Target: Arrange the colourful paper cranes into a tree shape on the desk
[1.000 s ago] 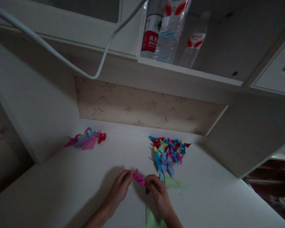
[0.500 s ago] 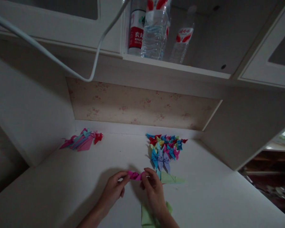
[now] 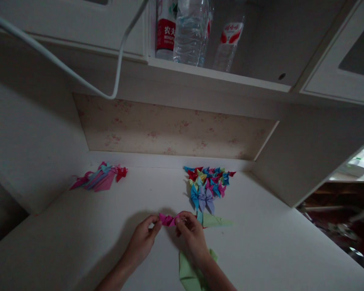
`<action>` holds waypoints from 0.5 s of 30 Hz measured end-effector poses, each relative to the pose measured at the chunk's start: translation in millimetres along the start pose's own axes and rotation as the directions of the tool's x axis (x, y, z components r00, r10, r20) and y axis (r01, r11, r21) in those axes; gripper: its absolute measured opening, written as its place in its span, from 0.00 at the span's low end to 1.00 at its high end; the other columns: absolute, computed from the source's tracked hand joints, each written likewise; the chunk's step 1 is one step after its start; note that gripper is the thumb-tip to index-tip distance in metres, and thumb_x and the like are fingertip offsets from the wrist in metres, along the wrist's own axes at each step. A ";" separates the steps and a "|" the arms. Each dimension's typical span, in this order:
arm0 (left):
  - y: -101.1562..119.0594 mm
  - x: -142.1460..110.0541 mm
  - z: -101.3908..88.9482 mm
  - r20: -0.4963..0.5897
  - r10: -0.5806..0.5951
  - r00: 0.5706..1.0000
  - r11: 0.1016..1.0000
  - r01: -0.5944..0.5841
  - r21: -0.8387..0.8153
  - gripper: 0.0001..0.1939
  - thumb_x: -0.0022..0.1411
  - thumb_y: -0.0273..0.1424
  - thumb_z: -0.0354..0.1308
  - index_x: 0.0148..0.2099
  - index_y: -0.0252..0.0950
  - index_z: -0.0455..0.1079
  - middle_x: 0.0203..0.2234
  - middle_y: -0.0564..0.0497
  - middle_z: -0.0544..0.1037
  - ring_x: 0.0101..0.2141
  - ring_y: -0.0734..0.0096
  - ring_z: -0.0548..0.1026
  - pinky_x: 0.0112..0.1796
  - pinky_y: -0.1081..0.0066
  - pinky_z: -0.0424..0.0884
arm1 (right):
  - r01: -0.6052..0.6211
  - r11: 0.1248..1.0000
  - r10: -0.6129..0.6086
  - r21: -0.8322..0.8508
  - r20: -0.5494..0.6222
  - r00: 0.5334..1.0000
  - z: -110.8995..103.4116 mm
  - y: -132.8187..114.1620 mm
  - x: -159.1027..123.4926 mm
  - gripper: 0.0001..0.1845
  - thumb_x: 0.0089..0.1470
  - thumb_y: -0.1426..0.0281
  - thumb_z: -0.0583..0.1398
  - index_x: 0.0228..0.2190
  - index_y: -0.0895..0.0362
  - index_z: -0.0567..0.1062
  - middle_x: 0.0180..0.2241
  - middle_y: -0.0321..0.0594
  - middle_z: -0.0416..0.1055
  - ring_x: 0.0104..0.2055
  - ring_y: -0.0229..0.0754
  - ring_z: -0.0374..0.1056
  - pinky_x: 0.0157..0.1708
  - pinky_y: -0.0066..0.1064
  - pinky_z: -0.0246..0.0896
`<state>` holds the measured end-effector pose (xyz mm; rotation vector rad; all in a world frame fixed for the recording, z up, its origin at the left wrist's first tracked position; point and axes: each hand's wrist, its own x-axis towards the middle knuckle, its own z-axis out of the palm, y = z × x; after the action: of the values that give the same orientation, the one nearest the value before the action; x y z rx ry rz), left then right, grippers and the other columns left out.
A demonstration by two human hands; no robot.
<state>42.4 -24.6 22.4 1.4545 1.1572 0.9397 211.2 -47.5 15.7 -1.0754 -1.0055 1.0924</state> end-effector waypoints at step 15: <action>-1.4 2.0 1.9 -0.027 -0.023 0.999 1.000 0.024 0.018 0.25 0.61 0.49 0.51 0.46 0.32 0.71 0.16 0.59 0.64 0.17 0.77 0.57 0.20 0.76 0.52 | 0.002 0.982 0.006 -0.186 0.044 0.999 -3.3 -2.6 -0.4 0.16 0.55 0.56 0.59 0.30 0.57 0.72 0.18 0.29 0.60 0.21 0.33 0.55 0.22 0.25 0.48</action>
<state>44.4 -23.0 20.6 1.4437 1.2025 0.9373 214.8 -48.7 17.6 -1.2069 -1.1598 1.0423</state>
